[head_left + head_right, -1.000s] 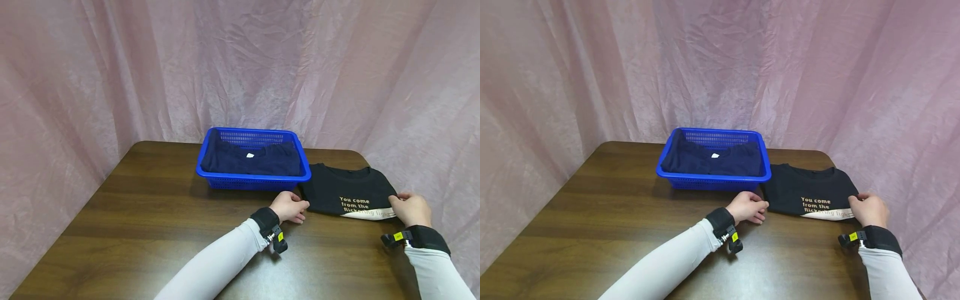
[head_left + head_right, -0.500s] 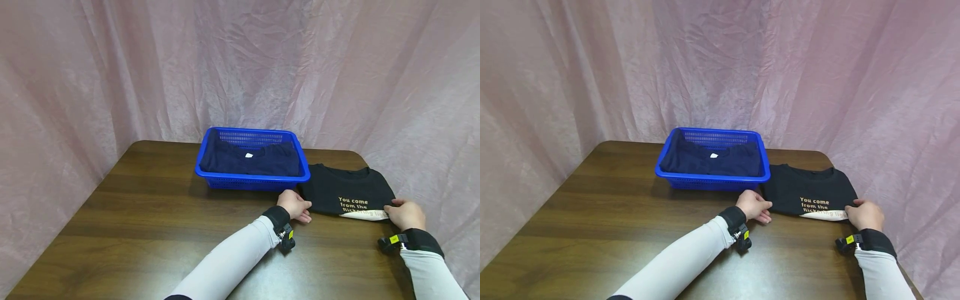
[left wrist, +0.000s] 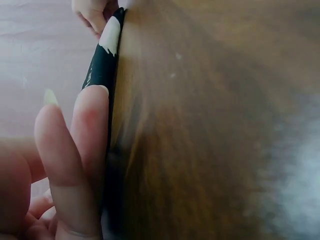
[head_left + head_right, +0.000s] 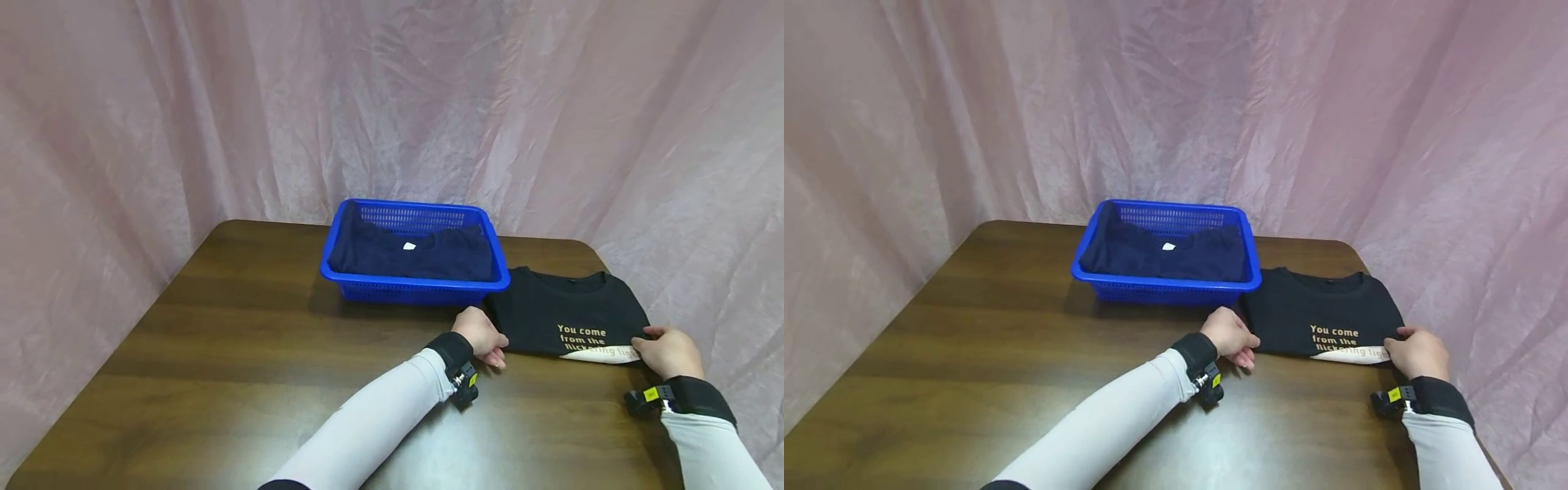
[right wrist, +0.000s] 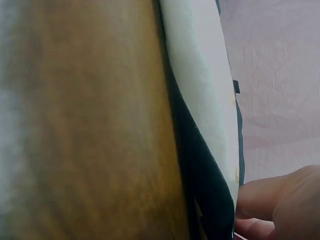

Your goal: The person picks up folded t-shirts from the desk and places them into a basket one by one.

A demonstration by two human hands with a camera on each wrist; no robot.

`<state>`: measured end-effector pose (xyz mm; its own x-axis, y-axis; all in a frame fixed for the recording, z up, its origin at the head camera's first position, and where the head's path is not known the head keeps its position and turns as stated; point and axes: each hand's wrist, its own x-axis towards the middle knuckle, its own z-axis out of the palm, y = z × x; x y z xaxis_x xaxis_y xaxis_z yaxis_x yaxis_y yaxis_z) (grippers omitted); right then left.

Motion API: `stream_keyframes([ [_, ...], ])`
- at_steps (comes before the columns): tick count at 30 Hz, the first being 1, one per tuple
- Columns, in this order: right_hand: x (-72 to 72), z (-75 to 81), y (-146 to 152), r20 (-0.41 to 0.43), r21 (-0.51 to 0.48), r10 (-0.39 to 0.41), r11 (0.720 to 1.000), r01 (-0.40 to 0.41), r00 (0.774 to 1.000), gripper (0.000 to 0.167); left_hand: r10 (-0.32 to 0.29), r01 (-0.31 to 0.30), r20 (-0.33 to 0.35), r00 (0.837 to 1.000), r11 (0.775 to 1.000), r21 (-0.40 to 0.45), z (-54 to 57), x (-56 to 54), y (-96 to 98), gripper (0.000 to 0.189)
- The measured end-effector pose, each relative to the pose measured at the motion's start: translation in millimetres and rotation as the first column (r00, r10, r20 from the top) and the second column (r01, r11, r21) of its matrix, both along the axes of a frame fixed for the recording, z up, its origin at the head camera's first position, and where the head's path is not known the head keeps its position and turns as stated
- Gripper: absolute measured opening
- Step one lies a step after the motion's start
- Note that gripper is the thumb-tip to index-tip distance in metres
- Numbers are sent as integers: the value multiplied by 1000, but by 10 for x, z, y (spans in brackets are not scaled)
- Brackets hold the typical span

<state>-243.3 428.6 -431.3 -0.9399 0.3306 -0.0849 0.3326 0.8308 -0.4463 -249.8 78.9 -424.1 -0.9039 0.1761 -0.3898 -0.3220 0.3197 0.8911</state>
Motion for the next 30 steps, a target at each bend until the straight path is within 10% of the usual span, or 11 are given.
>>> stream_keyframes([
  [30,377,-6,-104,68,27,-1,1000,-1,998,54,-64,64,-47,997,998,4,-25,488,-209,26],
])
